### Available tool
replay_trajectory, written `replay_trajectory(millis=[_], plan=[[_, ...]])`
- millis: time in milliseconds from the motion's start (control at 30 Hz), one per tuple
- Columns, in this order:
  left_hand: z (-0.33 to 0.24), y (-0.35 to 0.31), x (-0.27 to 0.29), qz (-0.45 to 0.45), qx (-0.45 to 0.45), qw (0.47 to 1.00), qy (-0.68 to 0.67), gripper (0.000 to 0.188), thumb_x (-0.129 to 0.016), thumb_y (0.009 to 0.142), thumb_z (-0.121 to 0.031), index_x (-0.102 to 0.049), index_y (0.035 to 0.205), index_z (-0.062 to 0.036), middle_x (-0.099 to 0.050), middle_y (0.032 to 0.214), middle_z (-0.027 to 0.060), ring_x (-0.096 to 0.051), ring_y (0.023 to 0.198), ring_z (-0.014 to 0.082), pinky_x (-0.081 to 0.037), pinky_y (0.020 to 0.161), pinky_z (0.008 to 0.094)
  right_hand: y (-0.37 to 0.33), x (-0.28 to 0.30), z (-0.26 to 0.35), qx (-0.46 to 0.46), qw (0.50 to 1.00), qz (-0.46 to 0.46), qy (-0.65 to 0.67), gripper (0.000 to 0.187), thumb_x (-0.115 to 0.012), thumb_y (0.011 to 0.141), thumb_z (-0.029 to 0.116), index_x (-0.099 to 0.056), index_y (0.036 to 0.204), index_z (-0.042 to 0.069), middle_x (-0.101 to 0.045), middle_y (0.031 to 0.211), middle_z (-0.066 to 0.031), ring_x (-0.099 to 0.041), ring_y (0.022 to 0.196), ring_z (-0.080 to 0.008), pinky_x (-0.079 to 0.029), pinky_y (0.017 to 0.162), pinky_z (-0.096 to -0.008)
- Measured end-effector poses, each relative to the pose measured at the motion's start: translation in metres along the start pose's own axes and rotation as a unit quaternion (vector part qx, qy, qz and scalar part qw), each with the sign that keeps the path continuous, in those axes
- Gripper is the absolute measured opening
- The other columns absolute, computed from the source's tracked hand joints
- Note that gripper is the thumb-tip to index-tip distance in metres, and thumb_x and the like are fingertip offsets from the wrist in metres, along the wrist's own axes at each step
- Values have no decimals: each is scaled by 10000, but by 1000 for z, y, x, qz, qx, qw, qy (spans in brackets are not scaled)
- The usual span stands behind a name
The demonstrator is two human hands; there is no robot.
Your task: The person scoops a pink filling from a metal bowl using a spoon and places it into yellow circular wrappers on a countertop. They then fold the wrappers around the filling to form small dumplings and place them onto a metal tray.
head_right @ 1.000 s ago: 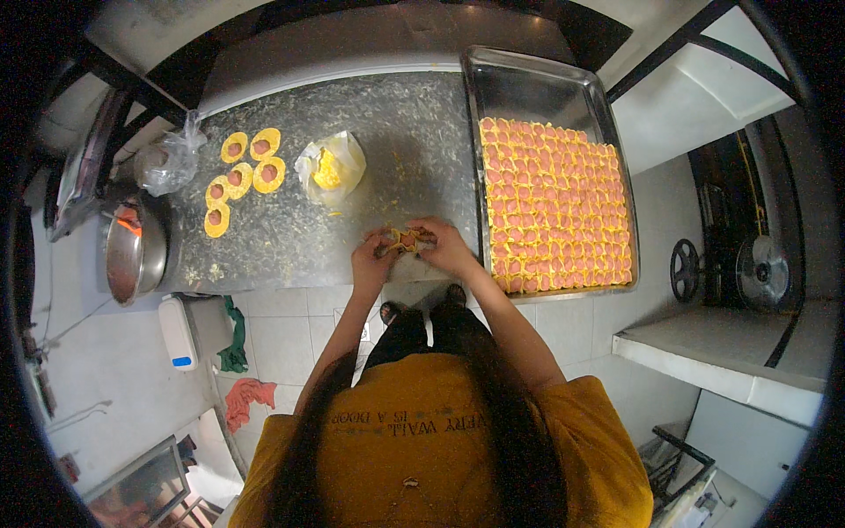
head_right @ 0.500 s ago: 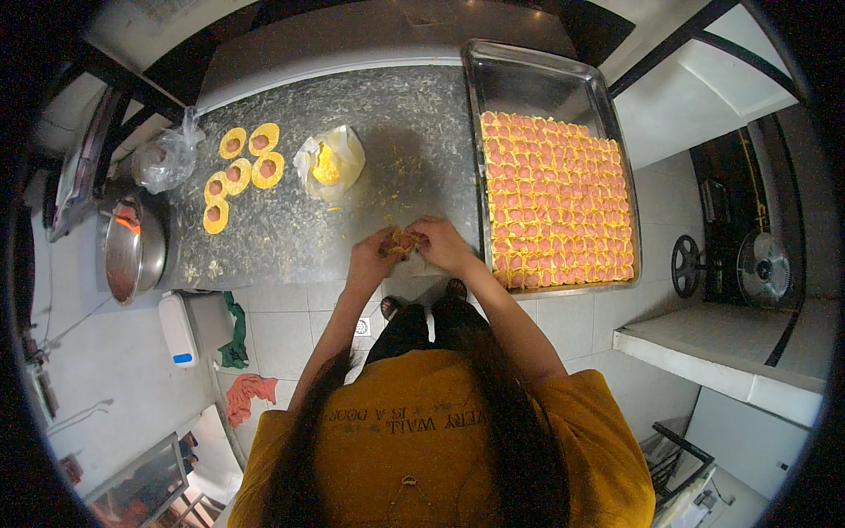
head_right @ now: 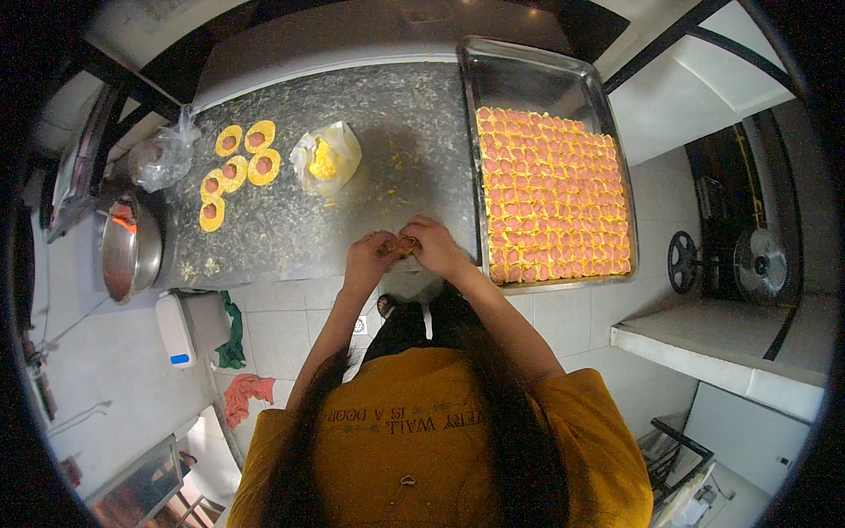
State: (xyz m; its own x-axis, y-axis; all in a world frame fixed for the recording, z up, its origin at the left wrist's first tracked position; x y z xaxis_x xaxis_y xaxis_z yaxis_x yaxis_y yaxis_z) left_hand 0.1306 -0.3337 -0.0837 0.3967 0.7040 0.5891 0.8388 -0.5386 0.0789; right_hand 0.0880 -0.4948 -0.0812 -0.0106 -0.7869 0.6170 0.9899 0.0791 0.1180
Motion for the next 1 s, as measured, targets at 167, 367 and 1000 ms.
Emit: replay_trajectory(millis=[167, 367, 1000], plan=[[-7, 3, -1, 22, 32, 999, -3, 219, -703, 673, -108, -594, 854, -49, -626, 715, 113, -623, 640, 249, -498, 602, 327, 1, 5, 1, 23, 999, -32, -15, 314, -573, 629, -29, -574, 937, 29, -558, 933, -146, -541, 869, -347, -447, 739, -396], [-4, 6, -11, 14, 20, 1000, -2, 252, -695, 675, -93, -590, 897, -37, -633, 741, 132, -635, 671, 262, -506, 615, 342, -3, 4, -1, -17, 1000, -14, 1, 336, -549, 642, -25, -572, 972, 32, -568, 937, -166, -540, 902, -360, -444, 766, -397], [-1, 15, -11, 0, 10, 1000, -23, 229, -681, 663, -29, -594, 875, -26, -615, 777, 166, -621, 700, 298, -498, 624, 351, 3, 4, -6, -28, 999, -20, -16, 293, -556, 651, -17, -592, 938, 25, -566, 908, -164, -542, 862, -361, -443, 742, -401]])
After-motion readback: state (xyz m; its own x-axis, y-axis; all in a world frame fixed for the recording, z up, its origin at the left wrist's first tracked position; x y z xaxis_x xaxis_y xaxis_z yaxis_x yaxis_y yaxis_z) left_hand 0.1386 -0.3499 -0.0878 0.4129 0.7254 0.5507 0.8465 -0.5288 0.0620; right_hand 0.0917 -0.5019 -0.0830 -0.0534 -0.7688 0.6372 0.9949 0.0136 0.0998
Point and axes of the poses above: each hand's wrist, its own y-axis towards the middle knuckle, its own x-axis out of the back of the hand, z = x × y, the point moved 1 cm from there along y, towards the middle knuckle
